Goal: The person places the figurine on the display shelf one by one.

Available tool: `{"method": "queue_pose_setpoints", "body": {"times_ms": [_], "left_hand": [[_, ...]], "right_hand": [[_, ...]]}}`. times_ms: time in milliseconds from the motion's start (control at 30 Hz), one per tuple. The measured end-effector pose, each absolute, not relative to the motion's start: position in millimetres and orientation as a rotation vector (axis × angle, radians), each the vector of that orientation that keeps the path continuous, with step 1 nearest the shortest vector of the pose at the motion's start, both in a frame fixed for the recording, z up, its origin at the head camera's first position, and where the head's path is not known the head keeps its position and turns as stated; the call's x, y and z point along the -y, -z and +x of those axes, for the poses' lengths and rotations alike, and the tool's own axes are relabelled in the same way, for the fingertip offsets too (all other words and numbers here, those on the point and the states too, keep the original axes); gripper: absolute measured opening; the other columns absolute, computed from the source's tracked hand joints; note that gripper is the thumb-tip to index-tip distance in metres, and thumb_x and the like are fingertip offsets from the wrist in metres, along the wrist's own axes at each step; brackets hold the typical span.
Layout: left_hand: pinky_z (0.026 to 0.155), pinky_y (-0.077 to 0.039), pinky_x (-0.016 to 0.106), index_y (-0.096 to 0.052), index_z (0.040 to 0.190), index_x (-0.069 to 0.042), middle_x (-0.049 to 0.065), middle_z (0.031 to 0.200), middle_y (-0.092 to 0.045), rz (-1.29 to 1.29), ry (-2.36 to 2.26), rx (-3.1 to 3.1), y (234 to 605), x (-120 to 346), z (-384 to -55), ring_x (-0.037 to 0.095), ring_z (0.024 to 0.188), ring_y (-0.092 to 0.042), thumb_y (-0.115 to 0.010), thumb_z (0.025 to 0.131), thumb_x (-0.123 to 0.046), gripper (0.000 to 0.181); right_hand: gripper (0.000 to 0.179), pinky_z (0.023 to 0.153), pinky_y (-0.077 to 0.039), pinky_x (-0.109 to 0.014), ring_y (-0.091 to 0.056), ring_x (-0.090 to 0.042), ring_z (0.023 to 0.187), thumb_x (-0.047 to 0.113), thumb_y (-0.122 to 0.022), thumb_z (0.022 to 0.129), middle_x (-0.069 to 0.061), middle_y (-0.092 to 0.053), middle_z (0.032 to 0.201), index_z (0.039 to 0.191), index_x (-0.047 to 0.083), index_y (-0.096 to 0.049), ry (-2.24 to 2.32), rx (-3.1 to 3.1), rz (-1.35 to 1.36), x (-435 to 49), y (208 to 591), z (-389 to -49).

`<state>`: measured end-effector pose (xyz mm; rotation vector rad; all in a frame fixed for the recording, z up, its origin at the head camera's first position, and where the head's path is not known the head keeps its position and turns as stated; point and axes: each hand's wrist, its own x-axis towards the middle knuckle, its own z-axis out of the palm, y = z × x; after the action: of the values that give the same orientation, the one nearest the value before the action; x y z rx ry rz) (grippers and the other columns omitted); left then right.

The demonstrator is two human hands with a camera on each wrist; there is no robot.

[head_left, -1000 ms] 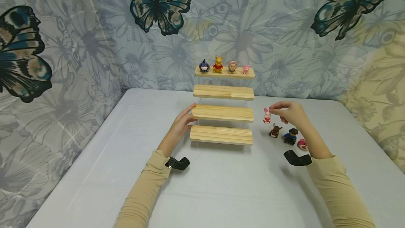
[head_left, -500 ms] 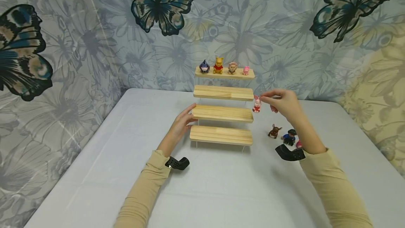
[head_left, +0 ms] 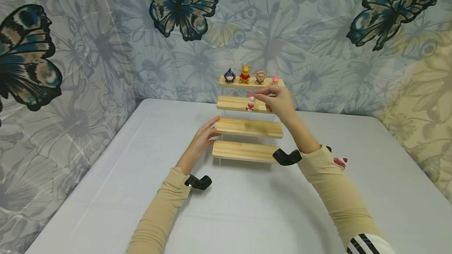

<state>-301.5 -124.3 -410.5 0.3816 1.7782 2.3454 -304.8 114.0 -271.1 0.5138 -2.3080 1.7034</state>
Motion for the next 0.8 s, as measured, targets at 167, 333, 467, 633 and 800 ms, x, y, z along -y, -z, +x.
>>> {"method": "queue_pose_setpoints", "body": {"times_ms": [167, 333, 467, 633, 800], "left_hand": [[0.069, -0.038, 0.029, -0.039, 0.137, -0.015, 0.009, 0.123, -0.046, 0.334, -2.362, -1.769, 409, 123, -302, 0.024, 0.098, -0.047, -0.042, 0.093, -0.011, 0.044], [0.069, -0.038, 0.028, -0.039, 0.137, -0.014, 0.009, 0.122, -0.047, 0.327, -2.364, -1.784, 407, 123, -301, 0.02, 0.094, -0.049, -0.042, 0.092, -0.011, 0.045], [0.07, -0.039, 0.029, -0.04, 0.136, -0.015, 0.009, 0.123, -0.046, 0.325, -2.354, -1.804, 407, 122, -301, 0.018, 0.094, -0.05, -0.043, 0.091, -0.011, 0.045], [0.07, -0.039, 0.029, -0.041, 0.136, -0.015, 0.009, 0.124, -0.046, 0.31, -2.357, -1.802, 407, 121, -301, 0.02, 0.095, -0.05, -0.043, 0.091, -0.01, 0.045], [0.07, -0.039, 0.029, -0.042, 0.135, -0.016, 0.008, 0.125, -0.045, 0.305, -2.351, -1.814, 406, 122, -300, 0.021, 0.096, -0.05, -0.043, 0.092, -0.01, 0.044]], "right_hand": [[0.021, 0.036, -0.025, -0.024, -0.03, -0.01, 0.034, 0.009, -0.065, 0.082, -0.015, -0.047, 0.05, 0.093, -0.009, -0.065, -1.8, 2.236, 0.572, -94, 277, -319], [0.017, 0.036, -0.025, -0.024, -0.029, -0.01, 0.034, 0.01, -0.066, 0.082, -0.014, -0.054, 0.057, 0.09, -0.005, -0.067, -1.844, 2.2, 0.559, -81, 282, -330], [0.015, 0.036, -0.025, -0.023, -0.029, -0.009, 0.034, 0.01, -0.066, 0.082, -0.012, -0.06, 0.069, 0.09, -0.003, -0.067, -1.868, 2.195, 0.511, -73, 283, -336], [0.018, 0.037, -0.026, -0.022, -0.03, -0.008, 0.036, 0.008, -0.066, 0.082, -0.011, -0.059, 0.07, 0.093, -0.005, -0.066, -1.903, 2.193, 0.469, -67, 286, -342], [0.017, 0.037, -0.026, -0.021, -0.031, -0.007, 0.037, 0.008, -0.065, 0.082, -0.005, -0.059, 0.07, 0.093, -0.006, -0.066, -1.941, 2.172, 0.435, -63, 289, -345]]}}
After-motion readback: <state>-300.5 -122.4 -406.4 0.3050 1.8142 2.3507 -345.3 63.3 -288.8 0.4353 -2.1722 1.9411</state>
